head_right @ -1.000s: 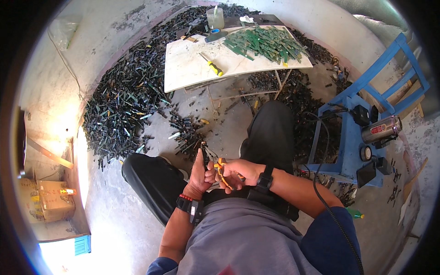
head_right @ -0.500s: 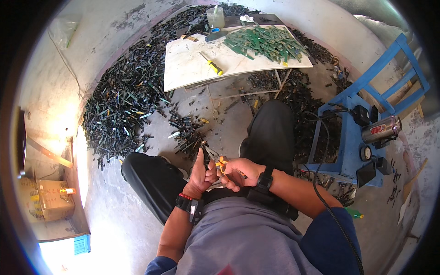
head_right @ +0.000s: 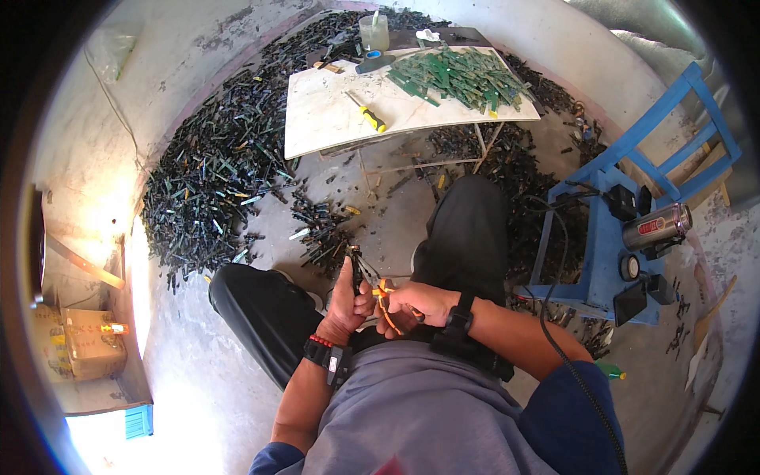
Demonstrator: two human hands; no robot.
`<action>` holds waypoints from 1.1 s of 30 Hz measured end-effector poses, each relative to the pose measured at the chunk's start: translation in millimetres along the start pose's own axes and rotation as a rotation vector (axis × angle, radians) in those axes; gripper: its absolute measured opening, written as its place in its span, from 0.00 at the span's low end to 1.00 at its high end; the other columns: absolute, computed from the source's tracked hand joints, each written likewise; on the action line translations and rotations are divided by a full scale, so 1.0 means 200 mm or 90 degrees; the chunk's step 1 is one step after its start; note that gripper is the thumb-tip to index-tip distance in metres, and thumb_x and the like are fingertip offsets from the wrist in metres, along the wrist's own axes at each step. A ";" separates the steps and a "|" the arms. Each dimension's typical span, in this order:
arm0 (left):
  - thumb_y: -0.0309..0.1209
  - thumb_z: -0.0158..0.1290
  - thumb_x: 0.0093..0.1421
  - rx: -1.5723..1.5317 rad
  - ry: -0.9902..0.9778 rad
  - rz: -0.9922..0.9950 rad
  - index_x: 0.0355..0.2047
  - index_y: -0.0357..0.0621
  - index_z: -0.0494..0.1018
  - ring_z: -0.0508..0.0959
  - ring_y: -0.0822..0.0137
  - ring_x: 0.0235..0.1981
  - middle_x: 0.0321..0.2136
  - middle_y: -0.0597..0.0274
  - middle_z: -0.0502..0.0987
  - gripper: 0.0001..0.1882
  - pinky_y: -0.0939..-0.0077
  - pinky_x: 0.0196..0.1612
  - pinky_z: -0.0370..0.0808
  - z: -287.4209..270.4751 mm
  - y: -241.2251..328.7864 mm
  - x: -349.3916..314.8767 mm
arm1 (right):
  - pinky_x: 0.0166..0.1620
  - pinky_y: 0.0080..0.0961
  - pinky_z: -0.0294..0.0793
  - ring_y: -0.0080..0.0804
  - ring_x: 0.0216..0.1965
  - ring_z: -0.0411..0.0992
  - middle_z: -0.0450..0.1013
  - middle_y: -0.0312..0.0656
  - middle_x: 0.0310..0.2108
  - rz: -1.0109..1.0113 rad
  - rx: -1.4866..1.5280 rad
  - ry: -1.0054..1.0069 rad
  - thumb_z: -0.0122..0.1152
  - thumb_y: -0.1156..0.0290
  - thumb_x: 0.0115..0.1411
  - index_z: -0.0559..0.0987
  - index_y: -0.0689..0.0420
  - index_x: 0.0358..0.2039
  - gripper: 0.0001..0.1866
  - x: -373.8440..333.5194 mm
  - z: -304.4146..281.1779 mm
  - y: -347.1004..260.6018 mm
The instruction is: The person sits on the floor and uses pliers to strip components from small electronic parts. They hold the parts in one hand and use the pliers in the other to pull off pieces, dropping the debris onto the floor. A pile of green circuit boards is visible on a nearby table.
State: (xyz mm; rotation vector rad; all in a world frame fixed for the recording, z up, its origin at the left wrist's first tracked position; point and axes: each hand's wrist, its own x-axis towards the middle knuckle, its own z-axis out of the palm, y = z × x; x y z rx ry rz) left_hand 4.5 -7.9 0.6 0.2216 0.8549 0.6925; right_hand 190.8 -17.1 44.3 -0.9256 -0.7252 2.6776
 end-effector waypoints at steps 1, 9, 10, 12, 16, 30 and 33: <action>0.64 0.32 0.60 -0.007 0.006 -0.006 0.12 0.50 0.57 0.48 0.77 0.06 0.07 0.75 0.49 0.33 0.82 0.10 0.43 0.00 0.00 0.00 | 0.37 0.25 0.71 0.35 0.32 0.74 0.74 0.48 0.35 0.001 -0.003 -0.001 0.47 0.67 0.54 0.72 0.62 0.39 0.15 0.01 -0.01 0.01; 0.63 0.35 0.60 -0.044 0.030 -0.036 0.15 0.49 0.59 0.48 0.78 0.07 0.08 0.76 0.49 0.31 0.83 0.10 0.43 -0.02 0.00 0.00 | 0.23 0.18 0.66 0.35 0.33 0.75 0.74 0.47 0.36 0.003 0.061 -0.045 0.46 0.66 0.54 0.72 0.60 0.40 0.16 0.01 0.02 -0.01; 0.63 0.35 0.60 -0.034 0.024 -0.026 0.16 0.49 0.60 0.48 0.78 0.07 0.08 0.76 0.49 0.31 0.83 0.10 0.44 -0.02 0.00 0.00 | 0.22 0.17 0.65 0.35 0.32 0.75 0.74 0.46 0.35 -0.001 0.086 -0.051 0.46 0.67 0.54 0.72 0.60 0.40 0.16 0.01 0.03 -0.02; 0.63 0.35 0.60 -0.015 0.013 -0.004 0.17 0.49 0.61 0.48 0.78 0.07 0.08 0.76 0.50 0.30 0.83 0.10 0.45 0.00 0.01 -0.02 | 0.22 0.17 0.65 0.35 0.32 0.75 0.74 0.46 0.34 -0.016 0.088 -0.060 0.45 0.67 0.53 0.72 0.60 0.40 0.16 0.02 0.01 -0.01; 0.62 0.35 0.60 -0.036 0.017 -0.021 0.20 0.49 0.62 0.49 0.78 0.06 0.09 0.75 0.51 0.29 0.83 0.10 0.48 0.00 0.01 -0.02 | 0.23 0.18 0.66 0.36 0.31 0.74 0.73 0.44 0.32 -0.034 0.097 -0.063 0.45 0.68 0.53 0.72 0.60 0.40 0.16 0.02 0.03 0.00; 0.64 0.31 0.60 0.013 0.035 -0.017 0.13 0.50 0.57 0.47 0.76 0.06 0.06 0.76 0.47 0.33 0.82 0.10 0.47 0.01 0.00 -0.02 | 0.27 0.21 0.69 0.37 0.32 0.74 0.74 0.46 0.32 -0.024 0.057 -0.038 0.42 0.66 0.56 0.72 0.62 0.39 0.16 0.03 -0.02 0.02; 0.64 0.31 0.60 0.013 0.030 -0.018 0.12 0.50 0.57 0.47 0.76 0.06 0.06 0.75 0.48 0.34 0.81 0.10 0.46 0.03 0.01 -0.02 | 0.31 0.26 0.69 0.36 0.32 0.74 0.74 0.44 0.32 -0.013 0.120 -0.021 0.44 0.65 0.58 0.72 0.59 0.38 0.14 0.02 0.01 0.02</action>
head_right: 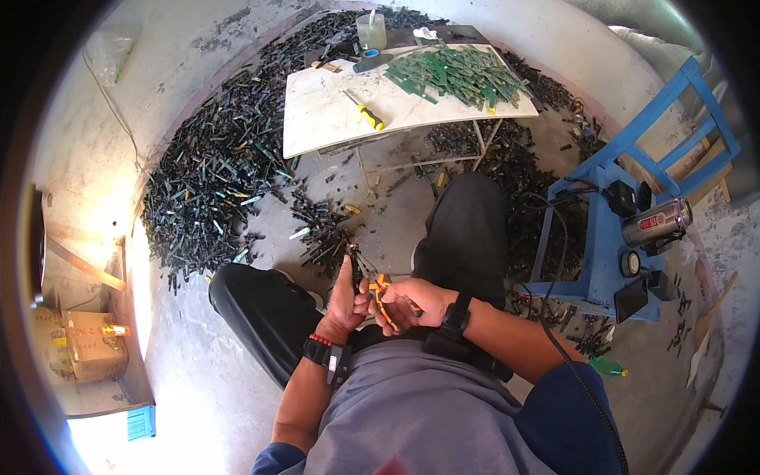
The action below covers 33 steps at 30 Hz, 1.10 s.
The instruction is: The person sits on the floor and uses pliers to strip components from small electronic parts. They hold the parts in one hand and use the pliers in the other to pull off pieces, dropping the debris onto the floor. A pile of green circuit boards is visible on a nearby table.
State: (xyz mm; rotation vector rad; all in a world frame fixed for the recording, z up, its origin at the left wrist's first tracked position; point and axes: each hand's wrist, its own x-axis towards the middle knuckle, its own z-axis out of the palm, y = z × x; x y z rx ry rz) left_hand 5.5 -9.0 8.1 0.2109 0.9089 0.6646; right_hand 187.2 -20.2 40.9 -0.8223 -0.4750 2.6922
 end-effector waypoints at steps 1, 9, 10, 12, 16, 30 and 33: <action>0.64 0.30 0.60 0.003 -0.001 -0.005 0.12 0.50 0.57 0.47 0.76 0.06 0.06 0.75 0.48 0.34 0.81 0.10 0.46 0.00 0.00 0.00 | 0.33 0.28 0.69 0.36 0.33 0.74 0.73 0.43 0.32 0.009 0.032 0.010 0.45 0.64 0.58 0.72 0.58 0.38 0.13 -0.01 0.02 0.00; 0.63 0.29 0.61 0.002 -0.031 0.005 0.13 0.50 0.57 0.48 0.76 0.06 0.07 0.74 0.48 0.33 0.81 0.10 0.44 0.00 0.00 0.00 | 0.31 0.29 0.69 0.33 0.28 0.71 0.71 0.42 0.30 0.028 0.058 -0.028 0.46 0.64 0.58 0.71 0.57 0.36 0.12 0.00 -0.03 -0.01; 0.63 0.29 0.61 0.000 -0.038 0.006 0.13 0.50 0.57 0.48 0.76 0.06 0.07 0.74 0.49 0.33 0.81 0.10 0.44 0.00 0.00 0.00 | 0.29 0.29 0.69 0.33 0.27 0.70 0.71 0.41 0.30 0.025 0.062 -0.037 0.46 0.64 0.58 0.71 0.57 0.36 0.12 0.00 -0.05 -0.01; 0.63 0.29 0.61 -0.003 -0.052 0.007 0.13 0.50 0.57 0.48 0.76 0.07 0.07 0.74 0.49 0.33 0.82 0.10 0.43 -0.03 -0.01 0.02 | 0.27 0.29 0.68 0.32 0.26 0.70 0.71 0.41 0.29 0.036 0.062 -0.030 0.46 0.64 0.57 0.71 0.57 0.36 0.11 0.00 -0.07 -0.01; 0.62 0.30 0.61 -0.012 -0.055 -0.002 0.14 0.49 0.58 0.48 0.77 0.07 0.08 0.74 0.50 0.33 0.82 0.10 0.43 -0.03 -0.02 0.03 | 0.27 0.28 0.69 0.33 0.26 0.70 0.71 0.42 0.28 0.045 0.025 0.012 0.47 0.65 0.56 0.71 0.58 0.36 0.11 -0.01 -0.04 -0.02; 0.62 0.32 0.61 -0.021 -0.076 -0.011 0.13 0.50 0.58 0.47 0.77 0.06 0.07 0.74 0.50 0.32 0.82 0.09 0.43 -0.02 -0.02 0.02 | 0.36 0.23 0.73 0.34 0.33 0.75 0.74 0.49 0.35 0.060 -0.181 0.058 0.44 0.67 0.55 0.73 0.62 0.38 0.15 -0.07 0.01 -0.09; 0.62 0.31 0.61 -0.023 -0.088 -0.007 0.13 0.50 0.58 0.47 0.77 0.06 0.07 0.74 0.50 0.32 0.82 0.09 0.43 -0.03 -0.02 0.03 | 0.30 0.20 0.72 0.36 0.31 0.76 0.74 0.51 0.34 0.048 -0.180 0.029 0.45 0.67 0.54 0.72 0.62 0.38 0.15 -0.06 -0.02 -0.08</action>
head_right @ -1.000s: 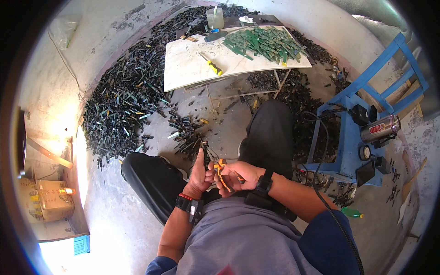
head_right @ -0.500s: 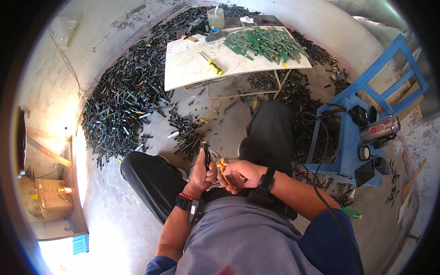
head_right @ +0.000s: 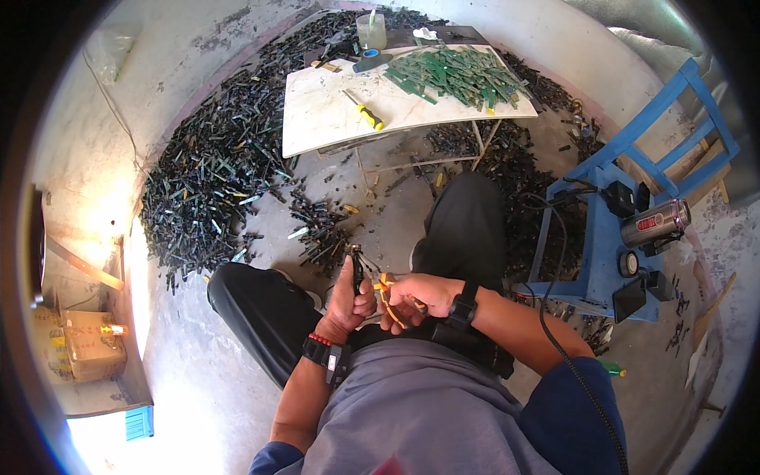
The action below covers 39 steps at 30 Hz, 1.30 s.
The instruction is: The person sits on the floor and uses pliers to strip components from small electronic parts. They hold the parts in one hand and use the pliers in the other to pull off pieces, dropping the debris onto the floor. A pile of green circuit boards is visible on a nearby table.
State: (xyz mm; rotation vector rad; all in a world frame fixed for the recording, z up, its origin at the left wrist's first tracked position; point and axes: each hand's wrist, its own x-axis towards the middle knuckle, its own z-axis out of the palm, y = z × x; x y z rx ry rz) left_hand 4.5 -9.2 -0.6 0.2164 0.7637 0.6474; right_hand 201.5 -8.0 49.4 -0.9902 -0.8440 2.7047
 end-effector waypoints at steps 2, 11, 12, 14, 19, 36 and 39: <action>0.61 0.31 0.61 0.004 0.008 0.002 0.13 0.50 0.58 0.47 0.77 0.06 0.07 0.74 0.50 0.32 0.82 0.09 0.43 -0.01 0.00 0.00 | 0.24 0.18 0.70 0.38 0.30 0.76 0.74 0.52 0.35 0.006 0.022 -0.018 0.45 0.68 0.54 0.72 0.63 0.39 0.15 0.01 0.00 -0.01; 0.61 0.30 0.62 0.016 0.002 -0.002 0.13 0.50 0.57 0.46 0.77 0.06 0.07 0.75 0.49 0.32 0.82 0.09 0.43 0.00 0.00 0.01 | 0.17 0.15 0.65 0.39 0.29 0.75 0.73 0.48 0.32 0.013 0.073 -0.022 0.44 0.69 0.54 0.70 0.61 0.40 0.15 0.00 -0.01 0.00; 0.61 0.29 0.62 0.015 0.003 -0.004 0.13 0.50 0.57 0.47 0.77 0.06 0.07 0.75 0.49 0.32 0.82 0.10 0.43 0.00 0.00 0.01 | 0.16 0.15 0.64 0.38 0.27 0.75 0.73 0.47 0.31 0.012 0.075 -0.020 0.45 0.69 0.54 0.70 0.61 0.40 0.14 0.01 -0.02 0.00; 0.61 0.29 0.62 0.015 -0.004 0.000 0.13 0.50 0.57 0.47 0.77 0.06 0.07 0.75 0.49 0.32 0.82 0.10 0.43 -0.01 0.00 0.02 | 0.15 0.14 0.62 0.36 0.26 0.74 0.72 0.46 0.29 0.020 0.086 -0.013 0.45 0.69 0.54 0.70 0.60 0.39 0.13 0.02 -0.02 0.01; 0.62 0.29 0.62 0.021 0.014 -0.012 0.13 0.50 0.58 0.47 0.76 0.06 0.07 0.74 0.49 0.32 0.82 0.10 0.43 -0.01 -0.01 0.02 | 0.14 0.13 0.60 0.33 0.24 0.72 0.71 0.45 0.29 0.044 0.105 -0.016 0.44 0.68 0.53 0.71 0.61 0.37 0.14 0.01 -0.02 -0.01; 0.62 0.31 0.61 -0.003 0.021 -0.028 0.14 0.50 0.58 0.47 0.76 0.07 0.08 0.74 0.50 0.32 0.82 0.10 0.44 -0.03 -0.04 0.03 | 0.12 0.15 0.55 0.27 0.16 0.69 0.69 0.41 0.20 0.048 -0.153 0.124 0.45 0.70 0.49 0.71 0.64 0.26 0.10 0.01 -0.01 -0.02; 0.63 0.30 0.61 -0.010 0.031 -0.046 0.14 0.50 0.59 0.46 0.75 0.05 0.06 0.73 0.49 0.32 0.81 0.10 0.45 -0.05 -0.03 0.04 | 0.13 0.15 0.55 0.27 0.16 0.70 0.69 0.40 0.18 0.031 -0.344 0.203 0.46 0.70 0.49 0.72 0.63 0.24 0.09 0.04 -0.03 0.02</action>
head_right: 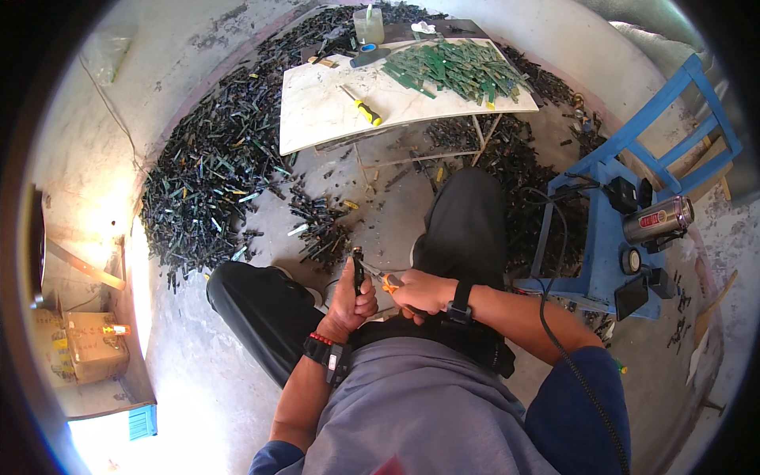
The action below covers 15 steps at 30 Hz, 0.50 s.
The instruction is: The person sits on the floor and uses pliers to strip components from small electronic parts. They hold the parts in one hand and use the pliers in the other to pull off pieces, dropping the debris onto the floor. A pile of green circuit boards is visible on a nearby table.
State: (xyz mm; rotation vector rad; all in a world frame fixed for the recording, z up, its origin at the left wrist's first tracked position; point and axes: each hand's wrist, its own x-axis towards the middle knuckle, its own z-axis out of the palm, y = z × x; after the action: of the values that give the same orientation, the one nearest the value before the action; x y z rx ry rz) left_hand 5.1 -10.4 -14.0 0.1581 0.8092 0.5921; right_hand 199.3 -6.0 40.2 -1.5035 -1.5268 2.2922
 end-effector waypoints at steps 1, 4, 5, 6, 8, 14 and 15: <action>0.63 0.30 0.61 -0.001 -0.003 0.001 0.14 0.50 0.59 0.46 0.75 0.05 0.06 0.73 0.49 0.32 0.81 0.10 0.45 0.00 0.00 0.00 | 0.13 0.15 0.55 0.26 0.16 0.70 0.69 0.40 0.18 -0.015 -0.062 0.022 0.47 0.70 0.49 0.72 0.63 0.24 0.09 0.01 0.01 -0.01; 0.63 0.31 0.60 -0.021 -0.024 0.011 0.14 0.50 0.58 0.46 0.76 0.05 0.06 0.74 0.49 0.32 0.81 0.10 0.45 0.00 0.02 -0.02 | 0.17 0.17 0.62 0.28 0.17 0.72 0.71 0.41 0.19 0.023 -0.030 -0.012 0.48 0.68 0.49 0.73 0.62 0.26 0.10 -0.04 -0.03 -0.06; 0.63 0.32 0.60 -0.038 -0.040 0.018 0.14 0.50 0.58 0.47 0.76 0.06 0.06 0.74 0.49 0.32 0.82 0.10 0.45 0.01 0.03 -0.03 | 0.18 0.16 0.64 0.28 0.17 0.72 0.71 0.41 0.21 0.041 0.020 -0.042 0.47 0.69 0.50 0.73 0.62 0.29 0.10 -0.06 -0.04 -0.07; 0.63 0.32 0.60 -0.055 -0.055 0.026 0.13 0.50 0.58 0.48 0.76 0.06 0.07 0.75 0.49 0.32 0.82 0.10 0.44 0.01 0.04 -0.03 | 0.20 0.17 0.67 0.31 0.22 0.74 0.72 0.42 0.25 0.021 0.098 -0.103 0.47 0.70 0.50 0.72 0.62 0.33 0.12 -0.07 -0.03 -0.08; 0.63 0.32 0.60 -0.080 -0.080 0.034 0.13 0.50 0.58 0.48 0.76 0.06 0.07 0.75 0.49 0.32 0.82 0.10 0.45 0.00 0.05 -0.03 | 0.20 0.16 0.68 0.32 0.26 0.75 0.72 0.44 0.28 -0.010 0.229 -0.136 0.46 0.70 0.51 0.72 0.62 0.35 0.13 -0.11 0.00 -0.08; 0.63 0.31 0.61 -0.088 -0.101 0.041 0.13 0.50 0.58 0.48 0.76 0.05 0.06 0.74 0.49 0.33 0.82 0.09 0.45 0.01 0.06 -0.03 | 0.23 0.19 0.72 0.36 0.32 0.76 0.73 0.45 0.33 -0.022 0.338 -0.198 0.46 0.67 0.53 0.71 0.60 0.40 0.15 -0.09 0.03 -0.08; 0.63 0.31 0.61 -0.086 -0.108 0.047 0.12 0.50 0.58 0.48 0.76 0.05 0.06 0.74 0.49 0.33 0.82 0.09 0.45 0.01 0.05 -0.03 | 0.23 0.19 0.73 0.36 0.32 0.76 0.73 0.45 0.33 -0.023 0.342 -0.202 0.47 0.67 0.53 0.71 0.60 0.40 0.15 -0.09 0.04 -0.09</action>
State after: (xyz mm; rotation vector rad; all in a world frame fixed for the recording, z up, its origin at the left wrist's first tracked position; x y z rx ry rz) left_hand -2.1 -5.0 -4.5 0.1133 0.5997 0.6920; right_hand 196.2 -10.6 65.5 -1.0041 -0.8414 2.7102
